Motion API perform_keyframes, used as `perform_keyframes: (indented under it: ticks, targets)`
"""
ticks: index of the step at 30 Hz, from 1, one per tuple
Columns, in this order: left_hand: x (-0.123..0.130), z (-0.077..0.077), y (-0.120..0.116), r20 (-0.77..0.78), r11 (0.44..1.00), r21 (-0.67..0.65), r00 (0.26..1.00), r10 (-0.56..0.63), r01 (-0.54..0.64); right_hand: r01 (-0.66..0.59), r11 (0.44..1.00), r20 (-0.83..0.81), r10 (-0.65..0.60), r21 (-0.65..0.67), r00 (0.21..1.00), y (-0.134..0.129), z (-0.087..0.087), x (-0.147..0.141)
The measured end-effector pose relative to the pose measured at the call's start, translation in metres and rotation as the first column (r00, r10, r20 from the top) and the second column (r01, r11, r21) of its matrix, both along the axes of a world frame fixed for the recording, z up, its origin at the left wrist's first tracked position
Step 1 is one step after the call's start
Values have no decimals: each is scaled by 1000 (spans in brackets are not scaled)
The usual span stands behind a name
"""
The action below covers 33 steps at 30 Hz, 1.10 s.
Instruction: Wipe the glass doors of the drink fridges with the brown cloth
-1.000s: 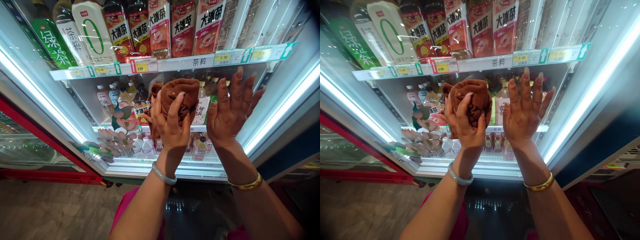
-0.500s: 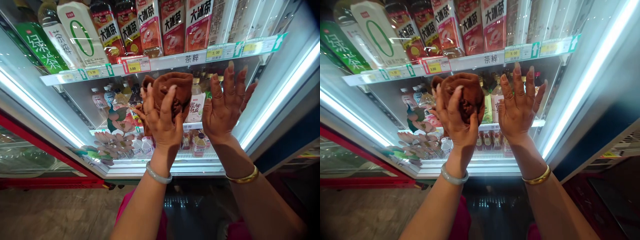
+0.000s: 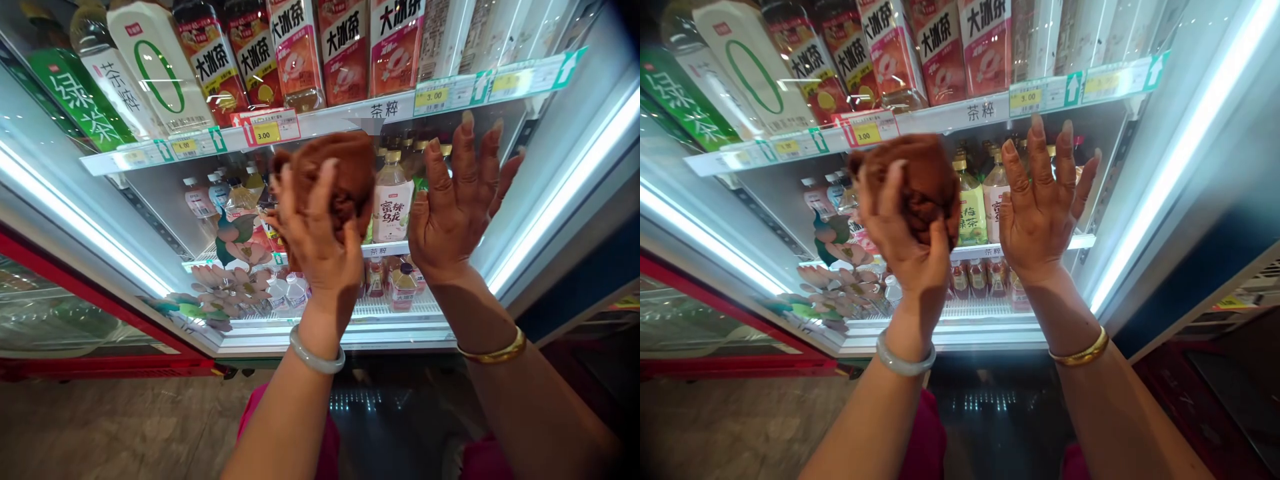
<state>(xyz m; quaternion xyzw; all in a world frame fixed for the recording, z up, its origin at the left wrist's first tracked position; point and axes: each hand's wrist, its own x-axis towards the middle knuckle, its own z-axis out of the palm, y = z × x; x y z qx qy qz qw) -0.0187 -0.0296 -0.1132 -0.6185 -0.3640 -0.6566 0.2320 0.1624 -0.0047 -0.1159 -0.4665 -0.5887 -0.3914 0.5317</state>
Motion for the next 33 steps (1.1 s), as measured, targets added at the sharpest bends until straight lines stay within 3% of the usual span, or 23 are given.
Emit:
perform_keyframes:
  ticks: [3, 7, 10, 12, 15, 17, 19, 21, 24, 26, 29, 33]
  targets:
    - [-1, -1, -1, 118, 1000, -20, 993, 19, -17, -31, 993, -51, 25, -112, 998, -6, 3, -3]
    - [38, -36, -8, -20, 997, -44, 998, 56, -56, -51, 996, -59, 47, -72, 997, -6, 2, -3]
    - [58, -55, -9, -96, 997, 24, 993, 69, -67, -43, 998, -56, 40, -48, 998, -2, 0, -1]
    - [52, -55, -6, -143, 995, 72, 986, 82, -72, -53, 997, -60, 49, -62, 997, 0, -1, 0]
    - [25, -40, 0, -196, 996, 74, 979, 53, -39, -75, 997, -28, 75, -17, 997, 3, -2, 3]
    - [9, -33, 2, -146, 998, 50, 988, 39, -32, -83, 996, 7, 83, 22, 997, 6, -3, 4]
    - [4, -36, 1, -72, 999, 28, 997, 42, -40, -81, 995, 28, 80, 51, 996, 9, -3, 5]
    - [11, -50, -2, -59, 999, 14, 998, 31, -31, -74, 993, 43, 70, 90, 997, 12, -4, 5]
    - [30, -79, -8, -166, 999, 37, 986, 10, -4, -43, 992, 40, 38, 115, 998, 13, -5, 5]
    - [39, -90, -9, -221, 998, 56, 975, 17, -5, -18, 994, 27, 15, 107, 1000, 11, -4, 4]
    - [35, -81, -5, -229, 995, 100, 973, 24, -1, -30, 998, -1, 30, 57, 1000, 5, -3, 2]
    - [10, -42, 4, -143, 995, 88, 988, 58, -46, -64, 997, -8, 64, -31, 998, -5, 0, 2]
